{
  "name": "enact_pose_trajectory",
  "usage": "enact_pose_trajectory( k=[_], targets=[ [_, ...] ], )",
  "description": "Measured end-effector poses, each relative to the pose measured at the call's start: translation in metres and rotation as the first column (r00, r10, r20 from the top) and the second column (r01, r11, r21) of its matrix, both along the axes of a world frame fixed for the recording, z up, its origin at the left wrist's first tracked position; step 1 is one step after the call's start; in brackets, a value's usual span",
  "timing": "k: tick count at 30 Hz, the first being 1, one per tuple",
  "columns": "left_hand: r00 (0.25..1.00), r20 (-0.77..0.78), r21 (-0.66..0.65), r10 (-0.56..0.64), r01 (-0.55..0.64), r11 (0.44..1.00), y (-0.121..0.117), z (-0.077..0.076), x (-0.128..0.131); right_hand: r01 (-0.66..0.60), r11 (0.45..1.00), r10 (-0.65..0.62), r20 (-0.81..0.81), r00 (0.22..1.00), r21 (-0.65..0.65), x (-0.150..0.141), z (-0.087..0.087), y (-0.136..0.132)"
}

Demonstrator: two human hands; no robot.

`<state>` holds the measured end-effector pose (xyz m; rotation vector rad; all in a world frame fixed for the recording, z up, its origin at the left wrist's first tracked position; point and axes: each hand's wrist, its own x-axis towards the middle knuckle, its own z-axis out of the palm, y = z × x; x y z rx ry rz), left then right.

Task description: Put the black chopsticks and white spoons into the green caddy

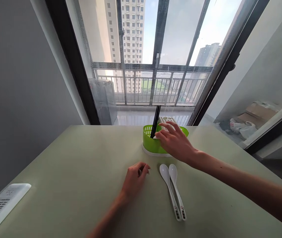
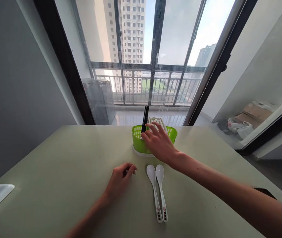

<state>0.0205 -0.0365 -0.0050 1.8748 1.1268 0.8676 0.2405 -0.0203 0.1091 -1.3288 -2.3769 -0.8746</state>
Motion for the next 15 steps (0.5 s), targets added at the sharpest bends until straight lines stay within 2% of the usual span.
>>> enact_pose_trajectory(
  k=[4, 7, 10, 15],
  targets=[
    [1.000, -0.006, -0.001, -0.012, 0.012, 1.000, 0.000, 0.000, 0.000, -0.087, 0.996, 0.089, -0.114, 0.990, 0.021, 0.001, 0.004, -0.019],
    [0.998, -0.052, 0.029, -0.029, 0.031, 0.999, -0.001, 0.000, 0.000, -0.240, 0.971, 0.239, -0.139, 0.961, 0.009, 0.005, -0.008, -0.046],
    [0.988, -0.149, 0.122, -0.039, 0.058, 0.991, -0.004, 0.001, 0.001, -0.389, 0.916, 0.379, -0.112, 0.919, -0.091, 0.015, -0.038, -0.079],
    [0.966, -0.245, 0.194, -0.079, 0.129, 0.972, -0.007, 0.003, 0.002, -0.363, 0.887, 0.332, -0.152, 0.931, -0.287, 0.063, -0.102, -0.122]
  ],
)
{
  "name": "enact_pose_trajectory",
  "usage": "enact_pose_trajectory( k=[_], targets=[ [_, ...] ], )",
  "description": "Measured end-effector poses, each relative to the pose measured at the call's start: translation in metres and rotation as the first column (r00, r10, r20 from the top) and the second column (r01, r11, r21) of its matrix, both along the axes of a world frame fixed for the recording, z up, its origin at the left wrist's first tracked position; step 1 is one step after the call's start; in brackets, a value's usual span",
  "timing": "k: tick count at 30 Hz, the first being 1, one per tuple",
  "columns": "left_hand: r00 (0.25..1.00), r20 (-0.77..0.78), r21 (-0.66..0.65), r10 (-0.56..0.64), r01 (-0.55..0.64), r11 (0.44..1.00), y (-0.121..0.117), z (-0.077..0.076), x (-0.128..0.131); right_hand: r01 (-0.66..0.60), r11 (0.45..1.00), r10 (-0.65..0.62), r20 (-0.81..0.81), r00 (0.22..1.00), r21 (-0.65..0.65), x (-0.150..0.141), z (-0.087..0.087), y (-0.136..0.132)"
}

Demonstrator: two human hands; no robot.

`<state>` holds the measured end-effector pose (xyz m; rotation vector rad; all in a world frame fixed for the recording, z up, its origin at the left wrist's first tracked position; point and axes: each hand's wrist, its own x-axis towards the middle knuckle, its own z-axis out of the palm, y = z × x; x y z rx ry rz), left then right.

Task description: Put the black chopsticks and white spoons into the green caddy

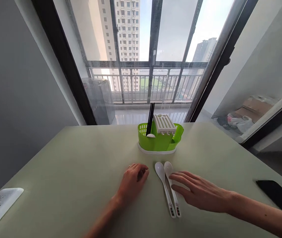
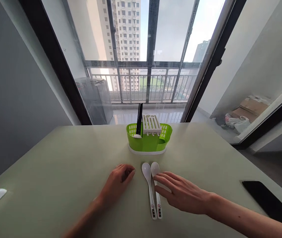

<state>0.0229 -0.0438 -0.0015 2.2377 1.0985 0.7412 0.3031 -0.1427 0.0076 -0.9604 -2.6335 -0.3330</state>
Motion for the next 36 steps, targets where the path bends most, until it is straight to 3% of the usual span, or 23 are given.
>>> enact_pose_trajectory(
  k=[3, 6, 10, 13, 15, 18, 20, 22, 24, 25, 26, 28, 29, 31, 33, 36],
  targets=[
    [0.999, -0.043, 0.005, 0.032, -0.032, 0.999, 0.002, -0.001, 0.008, 0.082, 0.990, -0.080, 0.022, 0.997, -0.111, 0.036, -0.022, -0.014],
    [0.995, -0.095, 0.015, 0.037, -0.036, 0.999, 0.009, -0.002, 0.025, 0.159, 0.964, -0.167, -0.018, 0.986, -0.213, 0.058, -0.028, -0.019],
    [0.982, -0.174, -0.008, -0.074, 0.073, 0.997, 0.024, 0.000, 0.049, 0.216, 0.936, -0.257, -0.121, 0.959, -0.277, 0.060, -0.027, -0.018],
    [0.969, -0.195, -0.101, -0.153, 0.135, 0.986, 0.034, 0.009, 0.053, 0.227, 0.930, -0.279, -0.154, 0.948, -0.288, 0.056, -0.027, -0.018],
    [0.973, -0.128, -0.252, -0.192, 0.156, 0.955, 0.038, 0.021, 0.044, 0.232, 0.929, -0.291, -0.181, 0.939, -0.289, 0.056, -0.028, -0.018],
    [0.973, 0.061, -0.480, -0.222, 0.224, 0.848, 0.042, 0.052, 0.016, 0.230, 0.932, -0.298, -0.236, 0.925, -0.279, 0.057, -0.031, -0.018],
    [0.974, 0.113, -0.480, -0.198, 0.228, 0.847, 0.044, 0.083, -0.007, 0.223, 0.936, -0.298, -0.271, 0.915, -0.274, 0.058, -0.033, -0.018],
    [0.989, 0.110, -0.371, -0.101, 0.135, 0.919, 0.043, 0.119, -0.027, 0.216, 0.936, -0.298, -0.296, 0.908, -0.279, 0.058, -0.035, -0.018],
    [0.985, 0.094, -0.137, 0.145, -0.132, 0.982, 0.041, 0.155, -0.038, 0.208, 0.934, -0.297, -0.305, 0.905, -0.292, 0.058, -0.035, -0.018],
    [0.948, 0.119, 0.010, 0.296, -0.299, 0.954, 0.039, 0.171, -0.039, 0.205, 0.933, -0.297, -0.308, 0.904, -0.297, 0.057, -0.035, -0.018],
    [0.893, 0.187, 0.140, 0.410, -0.437, 0.889, 0.037, 0.185, -0.038, 0.202, 0.932, -0.296, -0.310, 0.903, -0.300, 0.057, -0.035, -0.018],
    [0.800, 0.370, 0.304, 0.472, -0.584, 0.753, 0.036, 0.203, -0.030, 0.198, 0.933, -0.293, -0.313, 0.904, -0.301, 0.056, -0.033, -0.018],
    [0.783, 0.445, 0.349, 0.435, -0.599, 0.720, 0.037, 0.207, -0.024, 0.197, 0.934, -0.291, -0.313, 0.904, -0.299, 0.056, -0.033, -0.018],
    [0.796, 0.512, 0.414, 0.323, -0.558, 0.719, 0.043, 0.205, -0.012, 0.199, 0.935, -0.290, -0.311, 0.905, -0.293, 0.056, -0.032, -0.018],
    [0.838, 0.479, 0.482, 0.262, -0.501, 0.719, 0.054, 0.194, -0.001, 0.203, 0.937, -0.291, -0.314, 0.904, -0.283, 0.056, -0.031, -0.018],
    [0.905, 0.331, 0.606, 0.267, -0.421, 0.675, 0.075, 0.171, 0.011, 0.207, 0.941, -0.290, -0.322, 0.902, -0.268, 0.056, -0.030, -0.018]
  ],
)
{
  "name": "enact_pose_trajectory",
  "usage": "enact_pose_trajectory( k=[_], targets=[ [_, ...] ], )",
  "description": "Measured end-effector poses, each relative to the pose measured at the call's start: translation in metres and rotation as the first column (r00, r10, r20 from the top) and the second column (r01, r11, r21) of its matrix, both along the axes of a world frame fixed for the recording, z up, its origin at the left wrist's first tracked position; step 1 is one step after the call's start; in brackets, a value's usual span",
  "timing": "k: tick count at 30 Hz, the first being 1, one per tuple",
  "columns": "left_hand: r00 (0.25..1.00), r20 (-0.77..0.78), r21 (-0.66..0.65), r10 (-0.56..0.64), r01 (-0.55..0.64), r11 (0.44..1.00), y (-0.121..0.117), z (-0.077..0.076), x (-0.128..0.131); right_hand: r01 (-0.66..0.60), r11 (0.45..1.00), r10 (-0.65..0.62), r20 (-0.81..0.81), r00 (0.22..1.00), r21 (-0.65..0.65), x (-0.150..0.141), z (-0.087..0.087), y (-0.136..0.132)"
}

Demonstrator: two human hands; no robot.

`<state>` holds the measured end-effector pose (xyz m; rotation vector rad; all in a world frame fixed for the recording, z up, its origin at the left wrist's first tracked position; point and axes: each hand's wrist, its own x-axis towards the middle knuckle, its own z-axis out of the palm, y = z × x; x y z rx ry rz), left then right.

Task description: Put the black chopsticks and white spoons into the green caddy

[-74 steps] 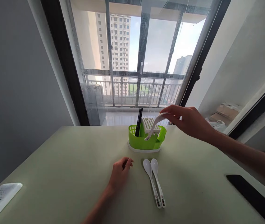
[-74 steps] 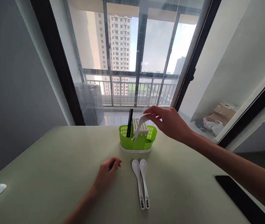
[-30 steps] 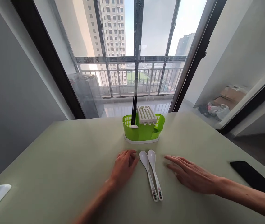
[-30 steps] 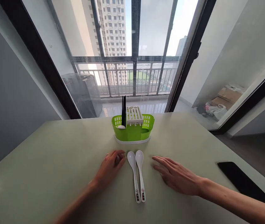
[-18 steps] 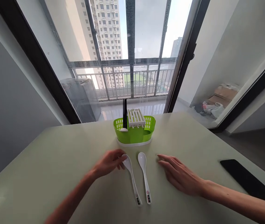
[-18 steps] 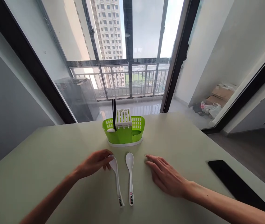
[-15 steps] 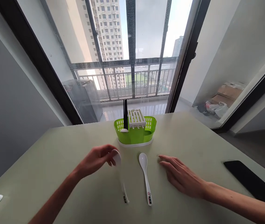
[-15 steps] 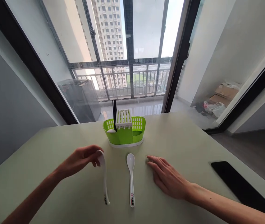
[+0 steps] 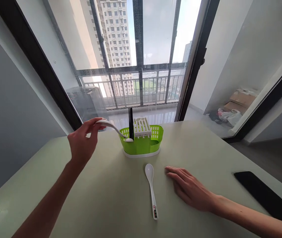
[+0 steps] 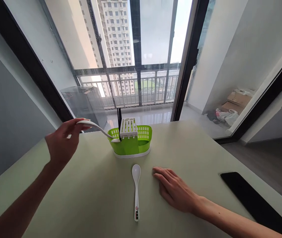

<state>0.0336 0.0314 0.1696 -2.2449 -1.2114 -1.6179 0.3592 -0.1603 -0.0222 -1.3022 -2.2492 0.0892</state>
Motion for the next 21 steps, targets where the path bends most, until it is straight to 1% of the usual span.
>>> enact_pose_trajectory(
  k=[2, 6, 9, 13, 17, 21],
  targets=[
    [0.994, -0.107, 0.033, 0.004, -0.001, 0.999, 0.012, -0.015, 0.006, 0.003, 1.000, -0.003, 0.004, 1.000, 0.001, 0.000, 0.000, 0.000],
    [0.968, -0.242, 0.047, -0.067, 0.081, 0.996, 0.029, -0.040, 0.012, 0.019, 1.000, -0.019, 0.007, 1.000, 0.001, 0.000, 0.000, 0.001],
    [0.953, -0.282, 0.049, -0.111, 0.130, 0.990, 0.034, -0.056, 0.014, 0.028, 1.000, -0.028, 0.000, 1.000, 0.013, -0.001, 0.001, 0.002],
    [0.940, -0.293, 0.014, -0.175, 0.187, 0.982, 0.037, -0.074, 0.013, 0.027, 0.999, -0.027, -0.003, 1.000, 0.023, -0.002, 0.002, 0.003],
    [0.928, -0.313, -0.012, -0.200, 0.207, 0.978, 0.039, -0.085, 0.011, 0.022, 1.000, -0.022, -0.009, 1.000, 0.007, -0.001, 0.001, 0.003],
    [0.920, -0.337, -0.022, -0.199, 0.204, 0.979, 0.040, -0.084, 0.011, 0.022, 1.000, -0.022, -0.003, 1.000, -0.004, -0.001, 0.001, 0.003]
  ],
)
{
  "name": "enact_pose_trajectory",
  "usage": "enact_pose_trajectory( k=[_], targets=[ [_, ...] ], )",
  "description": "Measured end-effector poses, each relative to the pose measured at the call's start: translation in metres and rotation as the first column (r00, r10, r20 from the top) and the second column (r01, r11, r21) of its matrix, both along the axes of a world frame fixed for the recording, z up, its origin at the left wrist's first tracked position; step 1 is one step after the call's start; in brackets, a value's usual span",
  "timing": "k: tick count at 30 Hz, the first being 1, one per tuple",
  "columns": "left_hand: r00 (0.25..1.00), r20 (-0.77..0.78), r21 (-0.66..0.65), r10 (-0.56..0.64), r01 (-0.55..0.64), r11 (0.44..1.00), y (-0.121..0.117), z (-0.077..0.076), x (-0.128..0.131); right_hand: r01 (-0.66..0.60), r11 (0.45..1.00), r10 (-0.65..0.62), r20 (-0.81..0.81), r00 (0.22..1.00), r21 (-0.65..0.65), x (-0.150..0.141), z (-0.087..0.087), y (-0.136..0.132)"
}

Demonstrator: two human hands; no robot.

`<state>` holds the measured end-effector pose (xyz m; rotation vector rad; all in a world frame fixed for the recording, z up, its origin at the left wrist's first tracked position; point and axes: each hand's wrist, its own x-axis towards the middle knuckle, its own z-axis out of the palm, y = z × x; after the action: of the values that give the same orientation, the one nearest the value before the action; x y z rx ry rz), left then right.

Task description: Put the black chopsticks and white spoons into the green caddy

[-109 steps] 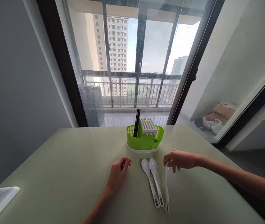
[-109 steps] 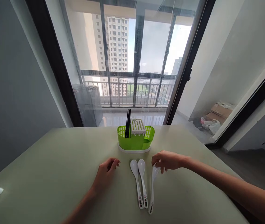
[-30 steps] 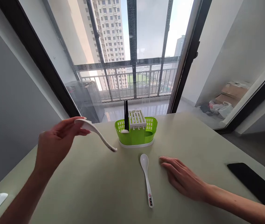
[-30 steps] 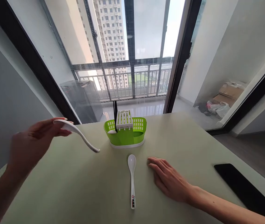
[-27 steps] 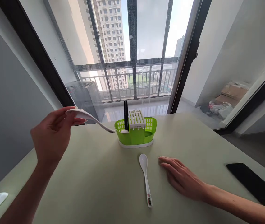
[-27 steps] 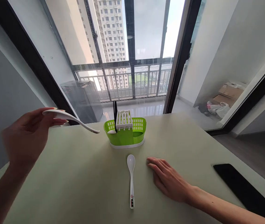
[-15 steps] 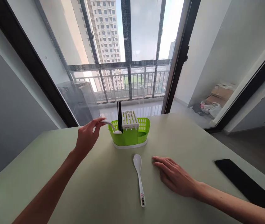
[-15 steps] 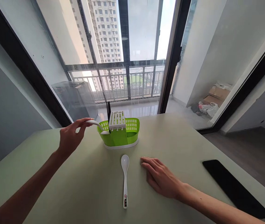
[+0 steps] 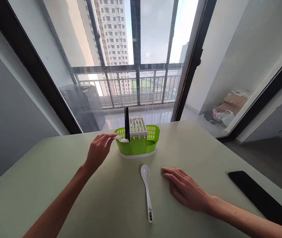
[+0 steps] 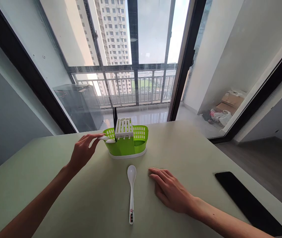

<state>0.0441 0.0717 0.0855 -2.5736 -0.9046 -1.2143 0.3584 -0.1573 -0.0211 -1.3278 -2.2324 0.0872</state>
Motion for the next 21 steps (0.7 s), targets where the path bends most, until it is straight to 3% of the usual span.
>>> enact_pose_trajectory(
  k=[6, 10, 12, 14, 16, 18, 21],
  targets=[
    [0.999, -0.043, -0.013, -0.001, 0.001, 1.000, -0.012, 0.002, -0.005, 0.008, 1.000, -0.008, -0.004, 1.000, 0.021, 0.000, 0.001, 0.000],
    [0.996, 0.076, 0.094, 0.038, -0.045, 0.995, -0.036, -0.017, -0.008, 0.006, 1.000, -0.006, -0.005, 1.000, 0.027, -0.001, 0.001, 0.000],
    [0.997, 0.082, 0.101, -0.007, -0.001, 0.995, -0.054, -0.030, -0.001, 0.007, 1.000, -0.007, -0.007, 1.000, 0.024, -0.001, -0.001, 0.000],
    [0.990, -0.058, -0.036, -0.132, 0.130, 0.991, -0.073, -0.042, 0.011, 0.007, 1.000, -0.007, -0.009, 1.000, 0.018, 0.000, -0.003, 0.000],
    [0.956, -0.185, -0.247, -0.227, 0.178, 0.953, -0.090, -0.051, 0.029, 0.009, 1.000, -0.009, -0.010, 1.000, 0.007, 0.000, -0.004, 0.000],
    [0.945, -0.227, -0.405, -0.237, 0.129, 0.905, -0.100, -0.057, 0.046, 0.010, 1.000, -0.010, -0.007, 1.000, -0.004, 0.000, -0.004, 0.000],
    [0.943, -0.264, -0.538, -0.204, 0.032, 0.842, -0.104, -0.062, 0.066, 0.009, 1.000, -0.009, -0.003, 1.000, -0.018, 0.000, -0.002, 0.000]
  ],
)
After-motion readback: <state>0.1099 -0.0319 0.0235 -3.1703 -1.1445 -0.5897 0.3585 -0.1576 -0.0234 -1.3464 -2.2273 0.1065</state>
